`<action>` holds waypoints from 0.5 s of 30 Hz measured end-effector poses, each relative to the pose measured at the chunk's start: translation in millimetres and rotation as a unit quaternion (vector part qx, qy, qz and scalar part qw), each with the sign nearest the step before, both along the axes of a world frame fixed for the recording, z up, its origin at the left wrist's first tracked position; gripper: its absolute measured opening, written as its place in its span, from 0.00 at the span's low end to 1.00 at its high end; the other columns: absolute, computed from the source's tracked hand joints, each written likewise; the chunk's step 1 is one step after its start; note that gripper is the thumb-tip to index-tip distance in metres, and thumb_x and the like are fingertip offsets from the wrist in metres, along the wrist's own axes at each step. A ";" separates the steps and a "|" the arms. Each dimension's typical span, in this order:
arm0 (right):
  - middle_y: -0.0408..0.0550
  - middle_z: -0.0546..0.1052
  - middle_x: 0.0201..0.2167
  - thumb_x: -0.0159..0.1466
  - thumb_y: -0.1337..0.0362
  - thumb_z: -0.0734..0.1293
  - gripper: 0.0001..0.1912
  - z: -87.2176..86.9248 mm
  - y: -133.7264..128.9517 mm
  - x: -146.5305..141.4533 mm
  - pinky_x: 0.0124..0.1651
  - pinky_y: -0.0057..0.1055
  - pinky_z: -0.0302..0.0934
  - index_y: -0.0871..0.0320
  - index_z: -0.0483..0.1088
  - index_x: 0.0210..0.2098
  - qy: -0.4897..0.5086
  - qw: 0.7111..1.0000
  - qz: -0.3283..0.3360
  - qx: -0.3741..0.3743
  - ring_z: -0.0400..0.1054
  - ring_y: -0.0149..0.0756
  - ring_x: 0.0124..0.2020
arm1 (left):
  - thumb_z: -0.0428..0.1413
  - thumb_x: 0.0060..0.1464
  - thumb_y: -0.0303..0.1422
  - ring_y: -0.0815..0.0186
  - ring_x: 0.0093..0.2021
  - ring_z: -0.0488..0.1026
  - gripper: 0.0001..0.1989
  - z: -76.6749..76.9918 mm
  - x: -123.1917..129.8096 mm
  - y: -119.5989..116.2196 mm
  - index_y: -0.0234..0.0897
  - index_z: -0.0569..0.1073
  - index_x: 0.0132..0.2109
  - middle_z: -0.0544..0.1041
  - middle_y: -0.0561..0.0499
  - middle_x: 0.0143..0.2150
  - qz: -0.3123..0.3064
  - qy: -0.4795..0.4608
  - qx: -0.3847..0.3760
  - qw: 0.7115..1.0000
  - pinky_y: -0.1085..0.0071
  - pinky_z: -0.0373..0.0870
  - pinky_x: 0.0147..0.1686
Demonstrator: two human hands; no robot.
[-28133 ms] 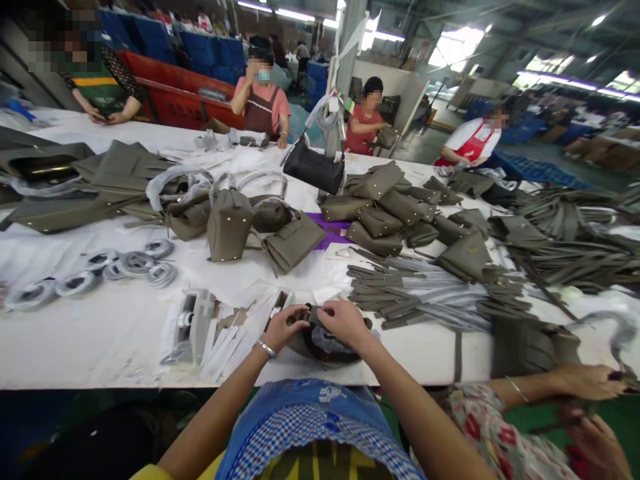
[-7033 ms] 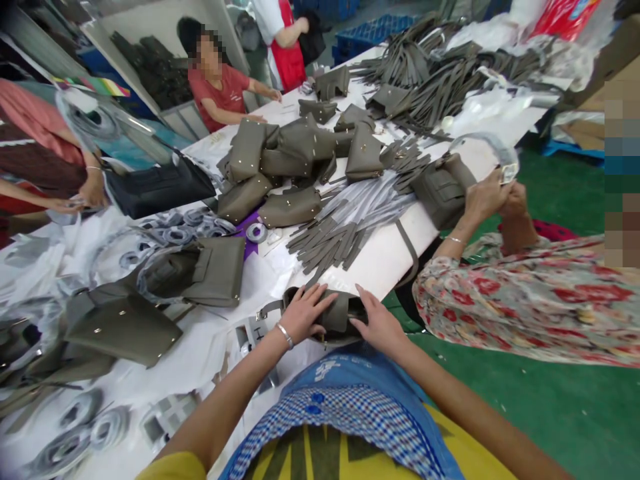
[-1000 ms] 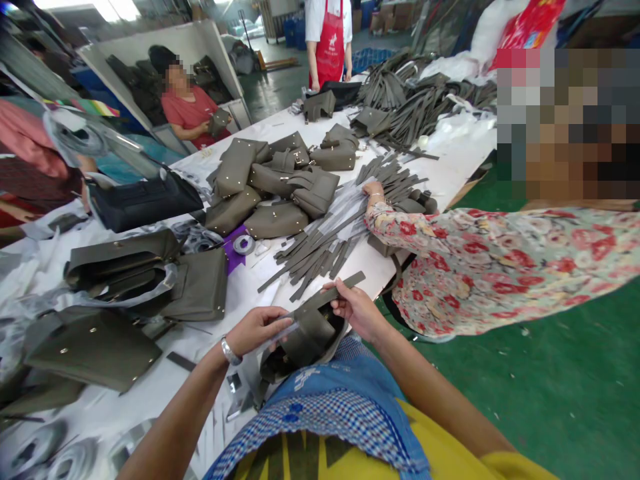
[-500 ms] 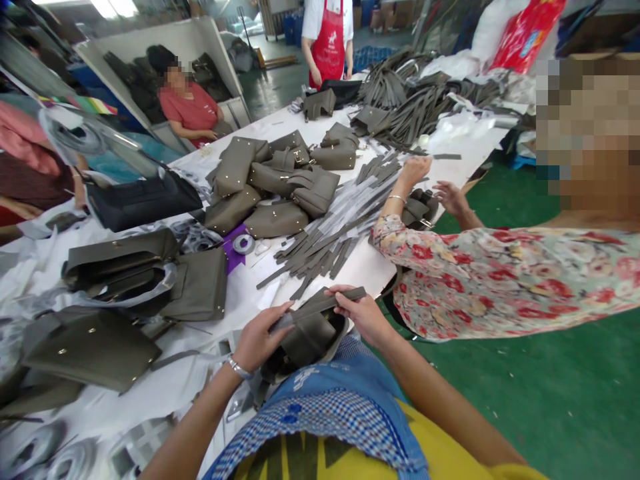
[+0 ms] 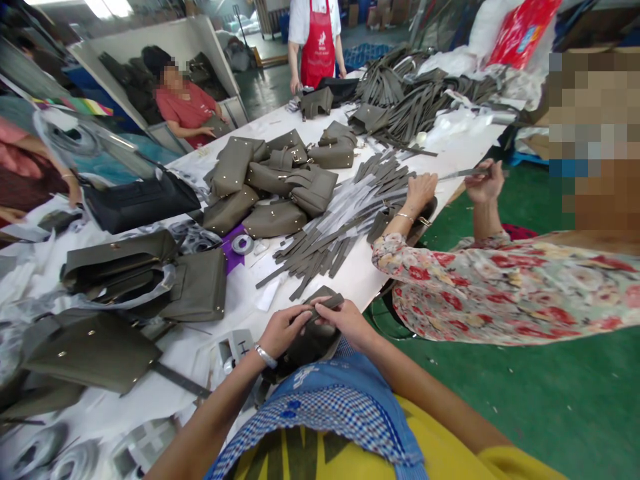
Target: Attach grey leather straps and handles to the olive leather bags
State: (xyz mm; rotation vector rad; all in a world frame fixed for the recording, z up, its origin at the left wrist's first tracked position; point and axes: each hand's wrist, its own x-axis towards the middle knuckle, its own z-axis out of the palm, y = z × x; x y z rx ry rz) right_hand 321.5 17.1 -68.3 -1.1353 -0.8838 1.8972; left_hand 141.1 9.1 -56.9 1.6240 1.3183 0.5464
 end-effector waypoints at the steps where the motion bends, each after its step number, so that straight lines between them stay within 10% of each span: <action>1: 0.47 0.77 0.38 0.55 0.54 0.70 0.16 0.4 1.1 2.0 0.40 0.30 0.67 0.56 0.75 0.39 0.008 1.000 -0.007 -0.004 0.69 0.34 0.37 | 0.44 0.60 0.44 0.68 0.27 0.71 0.20 -1.3 -0.1 1.9 0.39 0.76 0.45 0.78 0.52 0.29 0.005 0.000 -0.002 1.000 0.72 0.66 0.34; 15: 0.48 0.77 0.38 0.56 0.54 0.70 0.14 -4.4 7.8 32.6 0.39 0.29 0.69 0.56 0.76 0.37 0.002 0.997 -0.065 -0.033 0.70 0.32 0.34 | 0.43 0.59 0.46 0.70 0.25 0.66 0.23 0.7 -5.1 3.6 0.37 0.72 0.28 0.70 0.55 0.20 0.027 0.044 0.011 0.999 0.75 0.59 0.28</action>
